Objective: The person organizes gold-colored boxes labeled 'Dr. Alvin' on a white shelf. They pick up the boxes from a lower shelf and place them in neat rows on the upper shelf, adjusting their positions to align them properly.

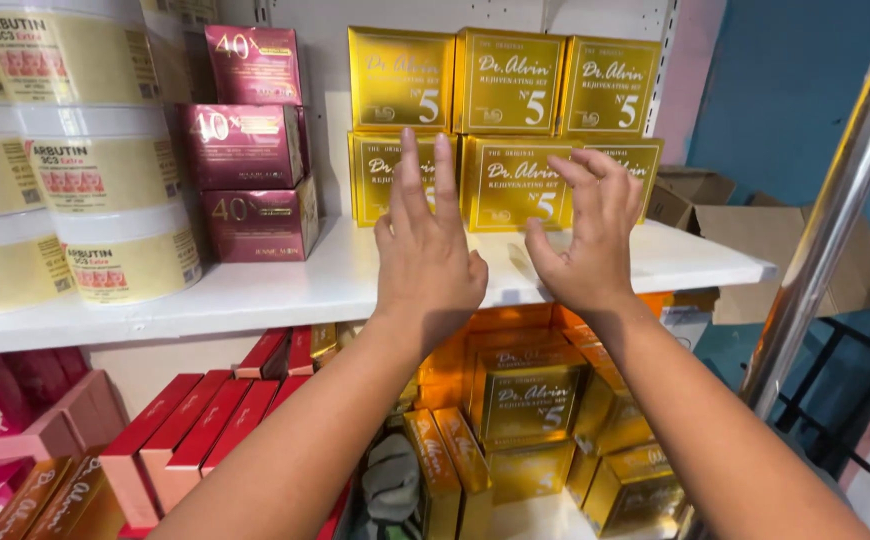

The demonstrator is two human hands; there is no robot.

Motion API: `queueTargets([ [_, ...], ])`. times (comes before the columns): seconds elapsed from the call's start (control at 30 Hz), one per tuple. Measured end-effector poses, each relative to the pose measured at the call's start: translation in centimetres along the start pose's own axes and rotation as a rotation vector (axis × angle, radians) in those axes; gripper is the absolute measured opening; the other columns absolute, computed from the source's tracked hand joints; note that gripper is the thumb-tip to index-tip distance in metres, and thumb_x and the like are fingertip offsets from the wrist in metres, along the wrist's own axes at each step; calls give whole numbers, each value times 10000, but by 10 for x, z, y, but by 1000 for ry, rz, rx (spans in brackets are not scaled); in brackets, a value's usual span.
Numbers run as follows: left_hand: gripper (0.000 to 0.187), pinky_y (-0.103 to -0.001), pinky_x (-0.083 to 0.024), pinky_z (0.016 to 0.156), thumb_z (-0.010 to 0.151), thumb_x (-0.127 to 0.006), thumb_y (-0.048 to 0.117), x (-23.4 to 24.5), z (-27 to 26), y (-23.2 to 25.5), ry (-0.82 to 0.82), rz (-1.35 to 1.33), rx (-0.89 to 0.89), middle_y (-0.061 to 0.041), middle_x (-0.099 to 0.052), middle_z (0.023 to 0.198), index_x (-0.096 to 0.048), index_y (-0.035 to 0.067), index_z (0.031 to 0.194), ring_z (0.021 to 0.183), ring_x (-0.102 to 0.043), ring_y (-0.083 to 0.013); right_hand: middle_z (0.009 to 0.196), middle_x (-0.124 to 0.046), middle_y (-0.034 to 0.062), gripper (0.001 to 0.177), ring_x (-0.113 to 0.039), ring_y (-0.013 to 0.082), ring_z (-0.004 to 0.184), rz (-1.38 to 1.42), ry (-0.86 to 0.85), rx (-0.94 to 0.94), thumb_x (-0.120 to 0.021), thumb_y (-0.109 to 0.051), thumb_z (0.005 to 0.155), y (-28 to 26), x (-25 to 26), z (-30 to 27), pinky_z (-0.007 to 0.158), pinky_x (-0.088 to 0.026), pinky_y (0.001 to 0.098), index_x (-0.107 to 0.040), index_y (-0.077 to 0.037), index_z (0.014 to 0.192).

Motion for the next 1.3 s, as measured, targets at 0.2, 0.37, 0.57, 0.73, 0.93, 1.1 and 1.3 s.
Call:
queueTargets([
  [0.2, 1205, -623, -442, 1016, 717, -766, 174, -40, 51, -6, -79, 28, 91, -276, 30, 1659, 55, 43, 1589, 1503, -247, -493, 1676, -227, 156, 979, -265, 436, 1463, -42, -126, -11, -833, -261, 751, 20, -27, 14, 1197, -220, 571, -358, -289, 1607],
  [0.37, 1223, -620, -351, 1104, 767, -777, 221, -73, 98, -5, -359, -40, 280, -276, 132, 1658, 123, 69, 1582, 1522, -86, -508, 1697, -100, 130, 1007, -151, 440, 1507, -37, -270, -179, -832, -345, 707, 37, -38, 14, 1174, -170, 591, -331, -323, 1581],
  [0.57, 1235, -638, -251, 1176, 835, -791, 371, -101, 132, -6, -515, -205, 547, -255, 131, 1672, 142, 101, 1598, 1541, -26, -485, 1687, -60, 143, 1034, -100, 432, 1509, -9, -359, -296, -826, -378, 673, 54, -46, 12, 1167, -168, 569, -306, -335, 1566],
  [0.73, 1229, -575, -204, 1215, 824, -820, 329, -128, 134, -30, -431, -233, 492, -290, 66, 1671, 86, 78, 1615, 1543, -34, -489, 1670, -56, 172, 1072, -97, 439, 1494, -31, -382, -345, -823, -375, 673, 64, -53, 15, 1155, -174, 557, -296, -353, 1607],
  [0.93, 1144, -507, -187, 1241, 818, -792, 344, -141, 130, -46, -585, -141, 364, -207, 62, 1695, -21, 143, 1638, 1577, -64, -379, 1664, -74, 207, 1025, -176, 461, 1446, -93, -329, -302, -802, -415, 704, 83, -67, 30, 1146, -201, 563, -273, -310, 1576],
  [1.1, 1110, -487, -203, 1239, 830, -768, 404, -150, 124, -49, -656, -116, 351, -197, 120, 1701, -33, 189, 1634, 1567, -98, -365, 1656, -140, 228, 882, -175, 468, 1480, -73, -230, -326, -767, -409, 820, 123, -85, 73, 1157, -196, 586, -356, -219, 1577],
  [1.3, 1068, -479, -224, 1221, 844, -738, 379, -155, 125, -50, -600, -77, 268, -148, 103, 1713, -56, 168, 1639, 1543, -130, -400, 1623, -193, 232, 861, -196, 446, 1479, -172, -144, -536, -795, -376, 796, 180, -113, 123, 1155, -220, 598, -418, -103, 1520],
])
Point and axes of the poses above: each hand's wrist, its own z-axis towards the middle knuckle, its own x-axis out of the back of the hand, y = z × x, the point moved 6 cm from there along z, towards the middle knuckle
